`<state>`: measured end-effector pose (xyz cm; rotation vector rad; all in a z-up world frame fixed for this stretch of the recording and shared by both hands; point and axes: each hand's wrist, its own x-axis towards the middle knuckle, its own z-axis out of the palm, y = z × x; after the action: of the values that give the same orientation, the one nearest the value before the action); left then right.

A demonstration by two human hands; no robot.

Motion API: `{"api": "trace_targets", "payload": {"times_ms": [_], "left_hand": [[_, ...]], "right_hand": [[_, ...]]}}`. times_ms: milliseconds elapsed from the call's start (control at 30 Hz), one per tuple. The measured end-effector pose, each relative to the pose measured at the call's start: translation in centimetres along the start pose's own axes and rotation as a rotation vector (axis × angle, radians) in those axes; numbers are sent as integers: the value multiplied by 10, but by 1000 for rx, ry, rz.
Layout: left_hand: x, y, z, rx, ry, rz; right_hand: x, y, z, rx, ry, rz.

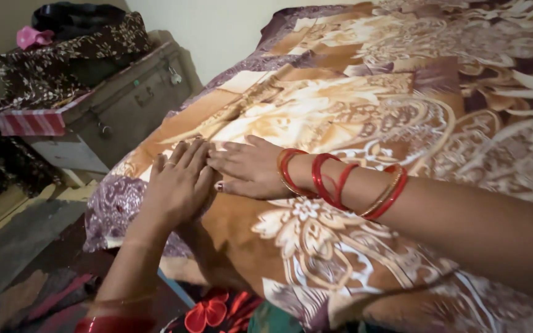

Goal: The person is smoothing out a patterned bedsheet on a bed and then putting pillowcases on pillows.

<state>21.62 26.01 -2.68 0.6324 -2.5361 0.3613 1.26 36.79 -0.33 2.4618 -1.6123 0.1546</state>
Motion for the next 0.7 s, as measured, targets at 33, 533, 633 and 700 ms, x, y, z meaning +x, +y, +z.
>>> {"api": "trace_targets", "payload": {"times_ms": [33, 533, 633, 700], "left_hand": [[-7, 9, -6, -1, -1, 1], [17, 91, -47, -252, -143, -129], [21, 101, -42, 235, -233, 176], [25, 103, -40, -381, -113, 123]], "right_hand": [[-11, -9, -5, 1, 0, 2], [-110, 51, -30, 69, 108, 195], [-121, 22, -35, -52, -78, 293], [-129, -2, -50, -34, -122, 77]]}}
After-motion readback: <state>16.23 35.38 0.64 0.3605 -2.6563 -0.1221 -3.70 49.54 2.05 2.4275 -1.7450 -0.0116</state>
